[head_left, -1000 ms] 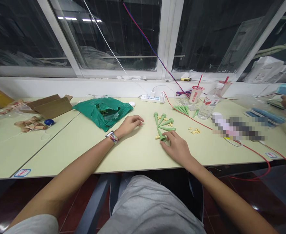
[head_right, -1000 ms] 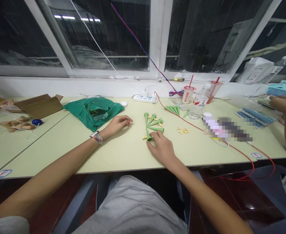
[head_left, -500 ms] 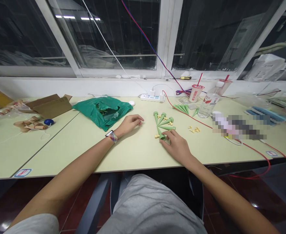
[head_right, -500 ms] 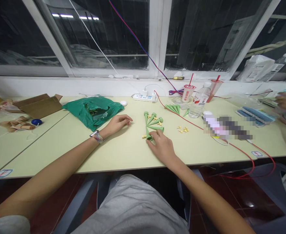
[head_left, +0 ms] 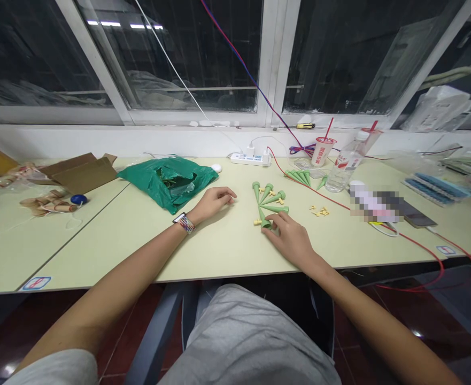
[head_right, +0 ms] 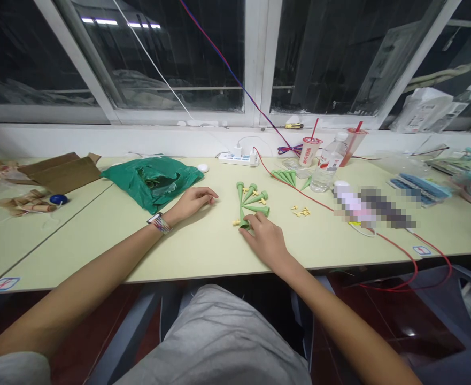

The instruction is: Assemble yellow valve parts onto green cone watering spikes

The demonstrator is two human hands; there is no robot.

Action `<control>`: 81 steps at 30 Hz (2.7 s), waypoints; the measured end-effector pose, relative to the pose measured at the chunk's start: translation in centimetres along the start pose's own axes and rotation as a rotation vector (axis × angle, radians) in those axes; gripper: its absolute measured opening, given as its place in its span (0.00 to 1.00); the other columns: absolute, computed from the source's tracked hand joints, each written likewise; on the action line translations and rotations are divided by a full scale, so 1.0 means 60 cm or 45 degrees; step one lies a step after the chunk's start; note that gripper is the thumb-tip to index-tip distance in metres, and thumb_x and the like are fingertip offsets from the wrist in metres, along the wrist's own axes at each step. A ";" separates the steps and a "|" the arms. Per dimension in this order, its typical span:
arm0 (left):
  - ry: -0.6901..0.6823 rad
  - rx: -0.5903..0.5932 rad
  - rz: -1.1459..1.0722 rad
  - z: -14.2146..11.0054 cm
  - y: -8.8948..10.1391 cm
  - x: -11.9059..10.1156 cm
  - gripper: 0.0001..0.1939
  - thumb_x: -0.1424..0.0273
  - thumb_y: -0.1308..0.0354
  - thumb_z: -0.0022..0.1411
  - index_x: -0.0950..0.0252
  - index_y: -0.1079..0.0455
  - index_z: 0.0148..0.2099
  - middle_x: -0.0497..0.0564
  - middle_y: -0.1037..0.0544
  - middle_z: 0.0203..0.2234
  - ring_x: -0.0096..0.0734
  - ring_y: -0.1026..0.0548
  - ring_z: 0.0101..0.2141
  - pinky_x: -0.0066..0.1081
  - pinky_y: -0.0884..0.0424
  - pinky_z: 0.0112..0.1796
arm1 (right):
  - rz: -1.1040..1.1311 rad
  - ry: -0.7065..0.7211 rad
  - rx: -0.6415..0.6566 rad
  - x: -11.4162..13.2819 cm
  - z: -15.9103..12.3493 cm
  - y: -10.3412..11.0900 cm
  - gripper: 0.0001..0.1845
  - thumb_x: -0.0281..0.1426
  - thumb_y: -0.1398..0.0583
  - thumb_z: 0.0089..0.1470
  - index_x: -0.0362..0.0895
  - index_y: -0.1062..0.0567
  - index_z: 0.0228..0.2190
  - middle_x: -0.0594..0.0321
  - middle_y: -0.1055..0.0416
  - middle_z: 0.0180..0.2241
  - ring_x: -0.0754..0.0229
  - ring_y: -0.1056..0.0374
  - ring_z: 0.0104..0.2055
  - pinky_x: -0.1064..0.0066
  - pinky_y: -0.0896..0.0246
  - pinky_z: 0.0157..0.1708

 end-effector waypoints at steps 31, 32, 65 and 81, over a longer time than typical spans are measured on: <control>-0.001 0.014 0.016 0.001 -0.003 0.000 0.14 0.64 0.46 0.66 0.65 0.21 0.43 0.52 0.15 0.32 0.38 0.19 0.37 0.33 0.28 0.43 | -0.047 0.040 -0.035 0.014 0.002 0.003 0.09 0.37 0.39 0.68 0.48 0.22 0.47 0.61 0.23 0.41 0.58 0.27 0.35 0.68 0.42 0.31; 0.002 0.015 0.018 0.001 -0.003 0.000 0.14 0.64 0.46 0.66 0.65 0.21 0.43 0.52 0.15 0.32 0.38 0.19 0.37 0.33 0.28 0.42 | -0.040 0.038 -0.035 0.014 0.003 0.002 0.09 0.37 0.38 0.68 0.48 0.22 0.46 0.62 0.24 0.40 0.58 0.27 0.35 0.68 0.42 0.31; 0.013 0.021 0.017 0.000 -0.004 -0.001 0.14 0.64 0.45 0.65 0.65 0.20 0.42 0.53 0.15 0.32 0.37 0.20 0.36 0.34 0.27 0.42 | 0.009 -0.025 -0.027 0.002 0.011 -0.002 0.02 0.32 0.39 0.64 0.47 0.26 0.38 0.63 0.24 0.38 0.59 0.30 0.35 0.69 0.47 0.31; -0.013 0.027 0.021 0.002 -0.005 0.002 0.13 0.65 0.45 0.66 0.64 0.21 0.42 0.52 0.15 0.32 0.38 0.19 0.37 0.34 0.26 0.43 | 0.019 -0.043 -0.064 0.012 0.005 0.005 0.09 0.35 0.40 0.61 0.47 0.25 0.43 0.62 0.24 0.35 0.56 0.29 0.33 0.67 0.42 0.32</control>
Point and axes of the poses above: each hand's wrist, its own z-axis towards the middle knuckle, its own y-axis out of the back of the hand, x = y × z, the point moved 10 cm from there along z, towards the middle knuckle
